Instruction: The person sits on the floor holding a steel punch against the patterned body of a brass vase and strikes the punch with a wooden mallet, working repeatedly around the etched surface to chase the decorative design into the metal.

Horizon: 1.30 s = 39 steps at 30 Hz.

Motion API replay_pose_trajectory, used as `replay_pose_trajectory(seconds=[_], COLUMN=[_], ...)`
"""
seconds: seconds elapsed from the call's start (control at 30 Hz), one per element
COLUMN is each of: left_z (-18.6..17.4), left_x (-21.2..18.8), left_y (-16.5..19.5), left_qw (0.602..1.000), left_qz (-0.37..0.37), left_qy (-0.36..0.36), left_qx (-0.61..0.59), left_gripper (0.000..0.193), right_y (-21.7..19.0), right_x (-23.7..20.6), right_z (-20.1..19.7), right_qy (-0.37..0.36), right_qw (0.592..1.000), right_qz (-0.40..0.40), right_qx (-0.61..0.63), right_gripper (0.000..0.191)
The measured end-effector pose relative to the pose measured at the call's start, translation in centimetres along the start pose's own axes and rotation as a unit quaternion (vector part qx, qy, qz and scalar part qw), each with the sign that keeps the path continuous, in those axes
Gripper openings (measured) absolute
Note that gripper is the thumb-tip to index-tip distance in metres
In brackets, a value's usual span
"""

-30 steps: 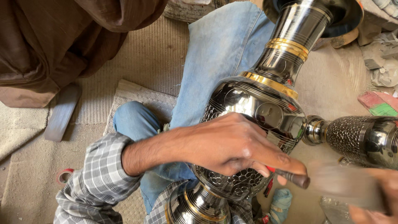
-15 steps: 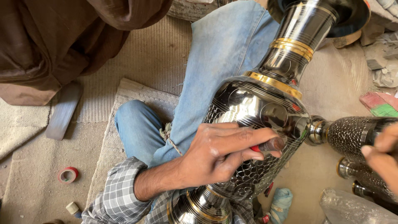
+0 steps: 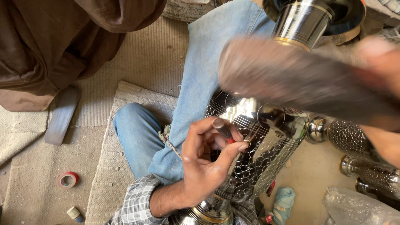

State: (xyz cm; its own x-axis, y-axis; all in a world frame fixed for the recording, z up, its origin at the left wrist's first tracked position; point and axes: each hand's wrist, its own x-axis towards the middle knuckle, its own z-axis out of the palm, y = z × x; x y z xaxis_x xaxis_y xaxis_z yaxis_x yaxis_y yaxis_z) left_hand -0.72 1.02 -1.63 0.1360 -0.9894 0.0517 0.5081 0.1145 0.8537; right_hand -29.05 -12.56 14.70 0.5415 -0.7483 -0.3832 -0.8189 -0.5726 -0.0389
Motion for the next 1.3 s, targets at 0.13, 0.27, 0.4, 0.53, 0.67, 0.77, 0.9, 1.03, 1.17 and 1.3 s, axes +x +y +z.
replay_pose_trajectory(seconds=[0.13,0.27,0.4,0.53,0.67,0.77,0.9,1.03,1.17,1.3], left_z=[-0.4,-0.8,-1.6,-2.1,-2.2,-2.2,-2.3,-1.7,-1.5,-0.4], left_x=[0.0,1.2,2.7,4.1,5.1,5.6,6.6,7.1,7.9,8.6], left_y=[-0.5,0.3,1.6,2.2,2.4,2.6,2.6,2.8,3.0,3.1], left_qw=[1.000,0.993,0.980,0.966,0.948,0.935,0.913,0.893,0.858,0.872], left_qz=[0.022,0.076,0.069,0.066,0.078,0.083,0.085,0.059,0.039,0.094], left_qy=[-0.008,-0.062,-0.153,-0.237,-0.293,-0.332,-0.386,-0.434,-0.497,-0.475], left_qx=[-0.003,0.065,0.109,0.078,0.096,0.088,0.101,0.101,0.120,0.073], left_gripper=[0.039,0.039,0.038,0.039,0.038,0.040,0.044,0.048,0.058,0.047], right_y=[-1.8,-1.8,-0.1,0.0,-0.6,-0.8,-1.2,-2.9,-4.5,-4.7], right_x=[0.6,-1.3,-3.2,-5.0,-6.7,-8.4,-10.6,-13.3,-15.7,-17.3], right_z=[-0.1,1.1,2.4,3.9,4.8,5.3,7.1,10.0,14.0,17.9], right_qy=[-0.002,-0.017,0.028,0.053,0.076,0.099,0.132,0.178,0.235,0.274], right_qw=[1.000,1.000,0.996,0.996,0.995,0.995,0.991,0.984,0.968,0.954], right_qz=[0.001,0.008,0.043,0.036,0.031,-0.005,-0.015,0.032,0.083,0.118], right_qx=[0.019,0.019,0.079,0.067,0.049,0.025,0.008,-0.010,-0.016,-0.013], right_gripper=[0.071,0.068,0.059,0.056,0.055,0.053,0.051,0.050,0.048,0.047])
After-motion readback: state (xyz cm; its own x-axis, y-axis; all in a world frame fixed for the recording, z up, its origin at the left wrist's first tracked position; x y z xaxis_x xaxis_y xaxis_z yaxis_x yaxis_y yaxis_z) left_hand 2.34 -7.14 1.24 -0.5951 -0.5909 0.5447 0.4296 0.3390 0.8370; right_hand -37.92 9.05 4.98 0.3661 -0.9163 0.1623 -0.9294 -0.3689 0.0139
